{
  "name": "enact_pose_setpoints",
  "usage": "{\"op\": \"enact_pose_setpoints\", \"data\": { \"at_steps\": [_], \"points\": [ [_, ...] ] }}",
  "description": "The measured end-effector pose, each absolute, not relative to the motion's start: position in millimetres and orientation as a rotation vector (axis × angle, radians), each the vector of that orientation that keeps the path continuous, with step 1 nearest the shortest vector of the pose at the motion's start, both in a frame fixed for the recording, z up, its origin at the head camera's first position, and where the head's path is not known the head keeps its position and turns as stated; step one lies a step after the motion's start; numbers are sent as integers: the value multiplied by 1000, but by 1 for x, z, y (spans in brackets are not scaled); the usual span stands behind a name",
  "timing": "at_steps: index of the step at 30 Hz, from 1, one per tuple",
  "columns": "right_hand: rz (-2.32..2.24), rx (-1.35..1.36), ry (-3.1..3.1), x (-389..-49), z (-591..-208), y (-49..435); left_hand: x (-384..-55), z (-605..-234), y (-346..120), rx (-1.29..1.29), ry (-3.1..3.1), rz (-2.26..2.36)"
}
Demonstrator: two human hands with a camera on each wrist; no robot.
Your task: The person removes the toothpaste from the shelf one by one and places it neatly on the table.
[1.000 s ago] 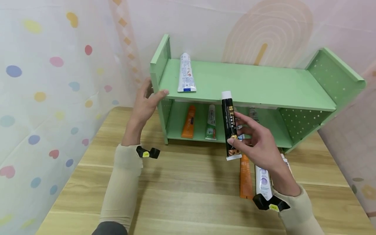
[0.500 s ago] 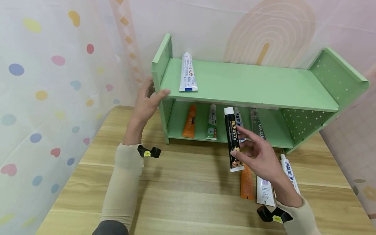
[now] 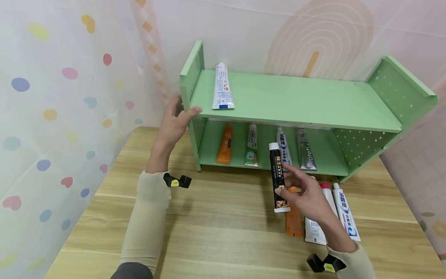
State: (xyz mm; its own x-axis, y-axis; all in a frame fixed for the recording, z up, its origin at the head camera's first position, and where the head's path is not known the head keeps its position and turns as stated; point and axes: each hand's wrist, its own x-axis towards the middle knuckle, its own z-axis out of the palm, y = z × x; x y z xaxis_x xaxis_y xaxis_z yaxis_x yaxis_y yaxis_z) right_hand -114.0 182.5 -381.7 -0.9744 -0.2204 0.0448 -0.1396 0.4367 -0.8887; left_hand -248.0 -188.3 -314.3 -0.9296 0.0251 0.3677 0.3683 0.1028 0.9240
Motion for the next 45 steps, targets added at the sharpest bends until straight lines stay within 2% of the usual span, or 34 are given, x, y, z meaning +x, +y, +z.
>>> {"op": "enact_pose_setpoints", "data": {
  "at_steps": [16,37,45],
  "points": [
    [-1539,-206,2556,-106,-411,184,-247,-314,-188,-383,-2132,-1903],
    [-1251,20,2667,-96,-436,179,-248,-315,-189,-379,-2140,-1892],
    [-1061,11,2792,-97,-442,166,-248,-315,-190,-377,-2140,-1895]
  ]
}}
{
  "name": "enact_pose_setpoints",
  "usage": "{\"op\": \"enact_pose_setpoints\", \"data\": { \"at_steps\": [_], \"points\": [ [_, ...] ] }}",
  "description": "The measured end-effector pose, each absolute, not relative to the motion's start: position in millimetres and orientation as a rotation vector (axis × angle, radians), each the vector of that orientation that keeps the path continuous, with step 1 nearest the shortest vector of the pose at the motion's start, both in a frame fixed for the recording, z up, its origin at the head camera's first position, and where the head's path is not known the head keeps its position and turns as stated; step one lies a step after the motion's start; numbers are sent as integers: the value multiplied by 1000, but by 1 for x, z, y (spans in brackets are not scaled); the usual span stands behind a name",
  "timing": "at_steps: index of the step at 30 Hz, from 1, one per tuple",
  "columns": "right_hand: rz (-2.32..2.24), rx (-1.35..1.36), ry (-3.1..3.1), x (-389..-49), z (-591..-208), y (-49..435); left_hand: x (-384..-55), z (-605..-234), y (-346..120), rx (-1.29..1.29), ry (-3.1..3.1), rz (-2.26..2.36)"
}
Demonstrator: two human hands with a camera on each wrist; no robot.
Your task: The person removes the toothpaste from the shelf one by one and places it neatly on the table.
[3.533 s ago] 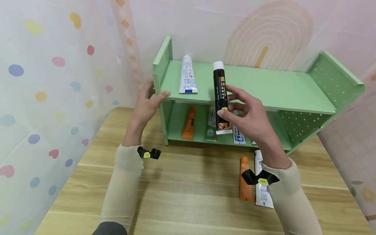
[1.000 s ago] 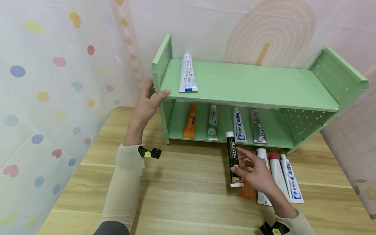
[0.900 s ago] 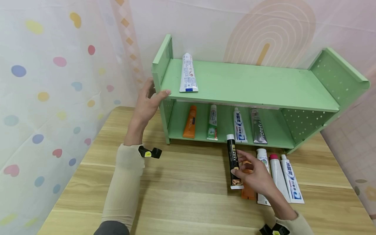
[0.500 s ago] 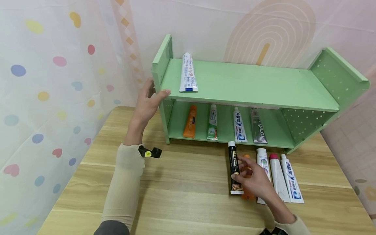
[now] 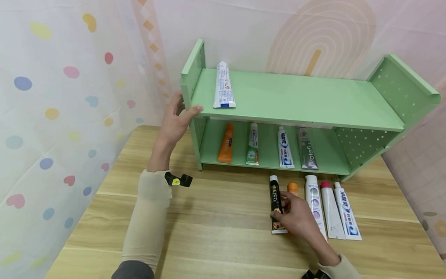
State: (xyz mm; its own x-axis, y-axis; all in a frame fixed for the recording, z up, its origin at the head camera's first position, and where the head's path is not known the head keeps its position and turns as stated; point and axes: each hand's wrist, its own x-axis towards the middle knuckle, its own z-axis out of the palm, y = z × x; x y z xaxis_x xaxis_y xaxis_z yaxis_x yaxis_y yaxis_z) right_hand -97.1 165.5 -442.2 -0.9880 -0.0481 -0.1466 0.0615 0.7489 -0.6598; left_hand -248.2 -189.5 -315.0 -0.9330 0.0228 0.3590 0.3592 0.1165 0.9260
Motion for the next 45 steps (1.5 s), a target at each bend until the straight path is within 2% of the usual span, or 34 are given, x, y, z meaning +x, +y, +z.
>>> {"op": "enact_pose_setpoints", "data": {
  "at_steps": [24,32,45],
  "points": [
    [-711,35,2890,-88,-430,167,-246,-314,-188,-366,-2145,-1888],
    [-781,12,2877,-92,-425,176,-246,-314,-188,-365,-2150,-1883],
    [-1214,-333,2817,-101,-400,190,-246,-313,-187,-363,-2151,-1880]
  ]
}}
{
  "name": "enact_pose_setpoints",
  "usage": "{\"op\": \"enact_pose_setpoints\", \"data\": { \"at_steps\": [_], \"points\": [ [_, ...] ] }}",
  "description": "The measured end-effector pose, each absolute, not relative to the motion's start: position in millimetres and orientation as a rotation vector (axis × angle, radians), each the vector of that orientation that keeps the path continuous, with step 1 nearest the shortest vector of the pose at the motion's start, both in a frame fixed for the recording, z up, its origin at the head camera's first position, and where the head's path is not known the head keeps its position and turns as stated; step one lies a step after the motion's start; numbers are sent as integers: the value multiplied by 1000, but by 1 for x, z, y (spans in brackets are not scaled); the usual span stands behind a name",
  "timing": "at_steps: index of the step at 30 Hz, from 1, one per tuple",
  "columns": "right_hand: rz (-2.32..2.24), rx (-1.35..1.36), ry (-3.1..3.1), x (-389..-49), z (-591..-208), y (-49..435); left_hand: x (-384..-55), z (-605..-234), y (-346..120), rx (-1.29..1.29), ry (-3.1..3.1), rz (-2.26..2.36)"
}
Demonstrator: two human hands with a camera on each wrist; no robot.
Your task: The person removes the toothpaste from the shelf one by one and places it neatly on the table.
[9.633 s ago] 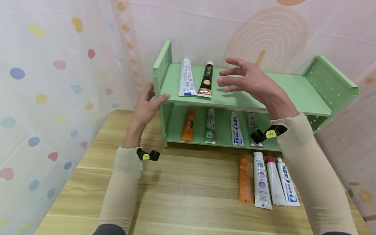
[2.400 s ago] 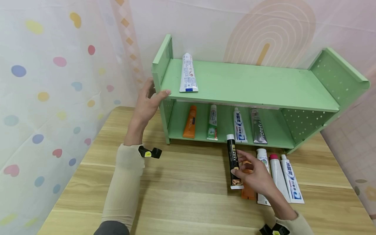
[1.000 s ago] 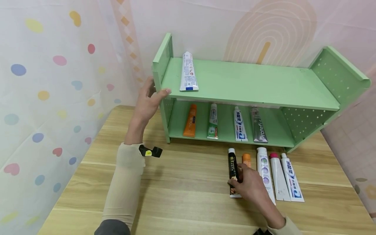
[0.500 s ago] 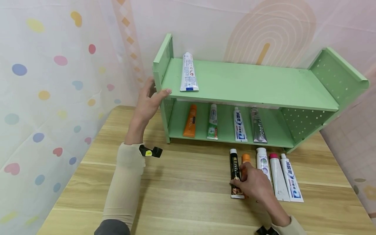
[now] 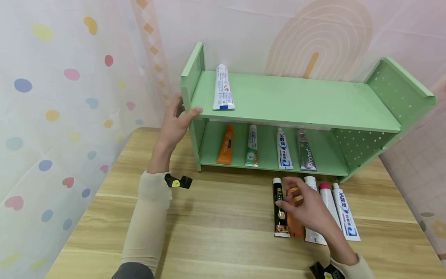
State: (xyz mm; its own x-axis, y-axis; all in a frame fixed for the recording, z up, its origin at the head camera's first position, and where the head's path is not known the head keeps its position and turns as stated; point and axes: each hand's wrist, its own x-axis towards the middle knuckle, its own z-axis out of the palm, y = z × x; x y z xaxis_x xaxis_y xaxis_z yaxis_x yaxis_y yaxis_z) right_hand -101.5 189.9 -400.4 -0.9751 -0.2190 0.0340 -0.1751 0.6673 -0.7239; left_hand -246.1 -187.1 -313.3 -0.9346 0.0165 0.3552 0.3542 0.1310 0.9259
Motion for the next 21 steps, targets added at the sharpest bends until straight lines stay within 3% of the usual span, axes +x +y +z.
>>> {"op": "enact_pose_setpoints", "data": {
  "at_steps": [21],
  "points": [
    [-1648,-931,2792,-114,-324,171,-245,-315,-188,-349,-2165,-1866]
  ]
}}
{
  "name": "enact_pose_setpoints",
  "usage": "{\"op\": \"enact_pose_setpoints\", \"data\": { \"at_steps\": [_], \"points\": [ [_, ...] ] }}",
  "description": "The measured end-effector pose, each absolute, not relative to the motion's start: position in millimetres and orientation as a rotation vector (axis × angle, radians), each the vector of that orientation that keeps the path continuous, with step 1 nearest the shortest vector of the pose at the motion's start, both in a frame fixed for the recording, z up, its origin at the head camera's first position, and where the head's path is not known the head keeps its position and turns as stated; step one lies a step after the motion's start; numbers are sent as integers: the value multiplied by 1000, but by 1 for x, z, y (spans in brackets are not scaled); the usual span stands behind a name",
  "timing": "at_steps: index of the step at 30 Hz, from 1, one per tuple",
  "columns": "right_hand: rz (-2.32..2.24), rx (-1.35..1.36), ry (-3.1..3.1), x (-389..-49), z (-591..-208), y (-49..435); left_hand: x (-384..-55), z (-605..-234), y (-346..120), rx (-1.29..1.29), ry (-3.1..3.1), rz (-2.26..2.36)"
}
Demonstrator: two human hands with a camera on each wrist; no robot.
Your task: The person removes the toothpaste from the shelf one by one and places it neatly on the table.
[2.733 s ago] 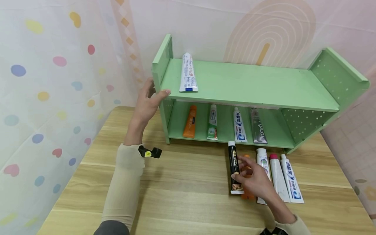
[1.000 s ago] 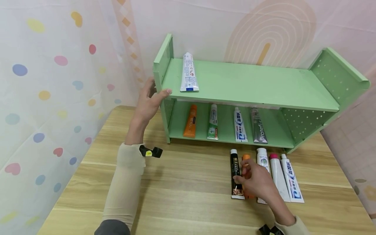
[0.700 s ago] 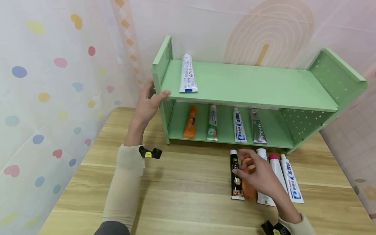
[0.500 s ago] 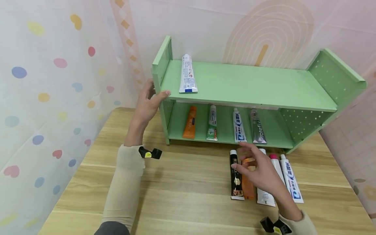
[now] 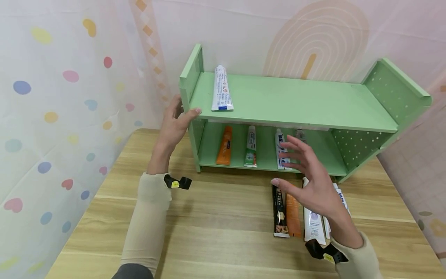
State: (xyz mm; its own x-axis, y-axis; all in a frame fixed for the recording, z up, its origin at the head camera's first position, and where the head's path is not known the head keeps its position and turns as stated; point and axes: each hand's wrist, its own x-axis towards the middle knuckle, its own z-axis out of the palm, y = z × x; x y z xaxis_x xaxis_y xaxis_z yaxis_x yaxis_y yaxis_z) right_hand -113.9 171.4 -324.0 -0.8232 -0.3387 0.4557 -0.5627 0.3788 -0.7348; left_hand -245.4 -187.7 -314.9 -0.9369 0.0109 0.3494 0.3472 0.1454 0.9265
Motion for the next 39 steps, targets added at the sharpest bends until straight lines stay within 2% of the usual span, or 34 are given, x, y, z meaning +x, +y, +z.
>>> {"op": "enact_pose_setpoints", "data": {
  "at_steps": [6,17,39],
  "points": [
    [1519,920,-2283,-119,-293,168,-246,-315,-187,-351,-2155,-1882],
    [1677,967,-2158,-142,-249,158,-246,-316,-188,-349,-2157,-1893],
    [1601,738,-2553,-191,-196,129,-245,-316,-187,-367,-2144,-1871]
  ]
}}
